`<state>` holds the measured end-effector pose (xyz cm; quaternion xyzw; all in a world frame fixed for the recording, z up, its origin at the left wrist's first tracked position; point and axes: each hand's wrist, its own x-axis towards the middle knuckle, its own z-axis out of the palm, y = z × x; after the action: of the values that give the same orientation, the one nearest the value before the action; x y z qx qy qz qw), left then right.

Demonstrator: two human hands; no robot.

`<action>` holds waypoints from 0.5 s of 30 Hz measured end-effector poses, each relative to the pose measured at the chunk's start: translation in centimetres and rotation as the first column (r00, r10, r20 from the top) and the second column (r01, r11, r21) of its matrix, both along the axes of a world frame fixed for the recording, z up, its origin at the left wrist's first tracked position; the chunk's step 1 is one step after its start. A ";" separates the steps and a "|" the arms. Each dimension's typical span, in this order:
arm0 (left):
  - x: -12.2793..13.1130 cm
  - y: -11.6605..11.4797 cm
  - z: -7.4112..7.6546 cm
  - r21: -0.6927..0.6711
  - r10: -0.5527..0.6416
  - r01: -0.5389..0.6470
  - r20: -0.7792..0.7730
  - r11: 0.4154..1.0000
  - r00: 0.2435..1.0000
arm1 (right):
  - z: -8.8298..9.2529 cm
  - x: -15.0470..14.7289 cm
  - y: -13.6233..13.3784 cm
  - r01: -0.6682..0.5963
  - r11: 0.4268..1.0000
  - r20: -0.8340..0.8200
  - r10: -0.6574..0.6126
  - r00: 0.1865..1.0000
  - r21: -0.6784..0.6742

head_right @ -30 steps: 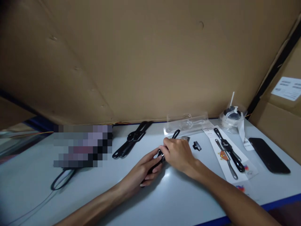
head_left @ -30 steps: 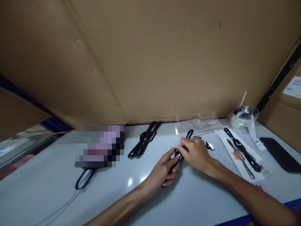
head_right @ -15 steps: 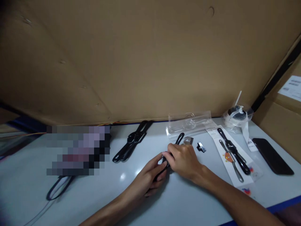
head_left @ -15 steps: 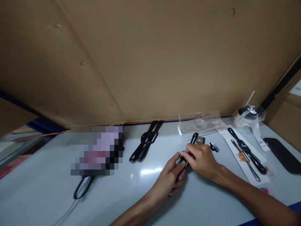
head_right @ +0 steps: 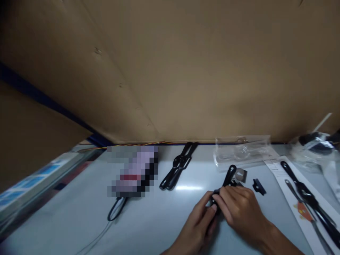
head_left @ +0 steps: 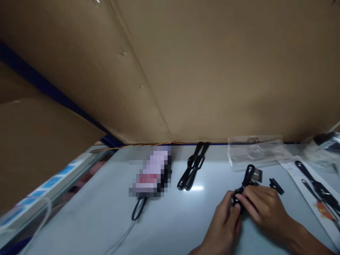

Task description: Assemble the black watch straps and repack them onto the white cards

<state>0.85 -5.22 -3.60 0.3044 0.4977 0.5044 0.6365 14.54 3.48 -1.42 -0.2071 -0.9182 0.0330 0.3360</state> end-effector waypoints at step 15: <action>-1.4 -0.8 -0.7 0.012 -0.168 0.171 -0.147 0.985 0.975 | -0.3 0.1 -0.8 -0.022 0.999 -0.031 0.020 0.999 -0.043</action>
<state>-0.53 -6.00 -4.26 0.3895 0.5088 0.4309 0.6354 14.62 2.66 -1.70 -0.2041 -0.9142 0.0594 0.3450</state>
